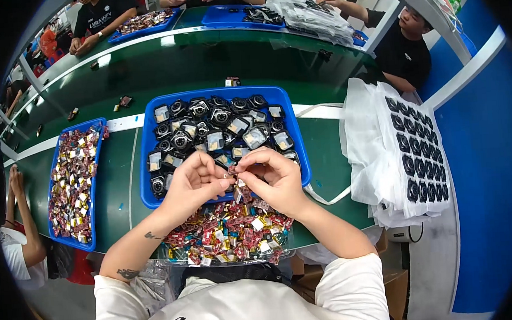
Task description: Assembling small electronic components by attaching a backing to a main unit on a factory assembly line.
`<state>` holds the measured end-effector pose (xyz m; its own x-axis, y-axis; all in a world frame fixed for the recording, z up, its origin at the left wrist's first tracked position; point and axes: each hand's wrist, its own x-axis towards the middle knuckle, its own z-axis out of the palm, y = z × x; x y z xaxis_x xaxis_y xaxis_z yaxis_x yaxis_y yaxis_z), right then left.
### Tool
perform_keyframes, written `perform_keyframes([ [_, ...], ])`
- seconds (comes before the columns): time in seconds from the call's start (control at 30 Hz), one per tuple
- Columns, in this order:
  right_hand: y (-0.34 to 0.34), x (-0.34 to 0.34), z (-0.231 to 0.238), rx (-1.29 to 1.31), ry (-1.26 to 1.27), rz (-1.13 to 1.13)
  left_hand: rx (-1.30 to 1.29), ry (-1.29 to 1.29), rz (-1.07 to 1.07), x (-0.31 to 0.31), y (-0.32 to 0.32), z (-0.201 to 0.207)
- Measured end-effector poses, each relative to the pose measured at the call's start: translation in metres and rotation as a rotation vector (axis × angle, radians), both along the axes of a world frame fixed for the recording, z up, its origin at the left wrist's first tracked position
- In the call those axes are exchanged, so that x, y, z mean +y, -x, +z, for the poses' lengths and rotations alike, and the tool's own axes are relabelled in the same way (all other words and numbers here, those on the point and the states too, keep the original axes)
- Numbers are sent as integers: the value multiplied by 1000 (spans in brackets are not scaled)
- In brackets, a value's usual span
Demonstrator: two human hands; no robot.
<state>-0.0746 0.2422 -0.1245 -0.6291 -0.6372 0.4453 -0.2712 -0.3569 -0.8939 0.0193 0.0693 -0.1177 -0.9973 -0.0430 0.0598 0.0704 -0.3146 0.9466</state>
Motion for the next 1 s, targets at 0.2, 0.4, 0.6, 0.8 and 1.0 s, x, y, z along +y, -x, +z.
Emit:
perform_keyframes([
  [0.2,-6,2,1,-13,-6,74,101,128,-27,3,-2,-5],
  [0.4,-2,3,0,-105,-14,102,68,97,3,-2,-6,-2],
  [0.6,-6,-2,-5,-34,-5,2,68,246,142,-1,-7,-11],
  [0.8,-4,-2,-3,-37,13,-32,20,170,141,3,-5,-2],
  [1.0,-3,-1,-3,-52,16,-21,72,154,116,1,-5,-7],
])
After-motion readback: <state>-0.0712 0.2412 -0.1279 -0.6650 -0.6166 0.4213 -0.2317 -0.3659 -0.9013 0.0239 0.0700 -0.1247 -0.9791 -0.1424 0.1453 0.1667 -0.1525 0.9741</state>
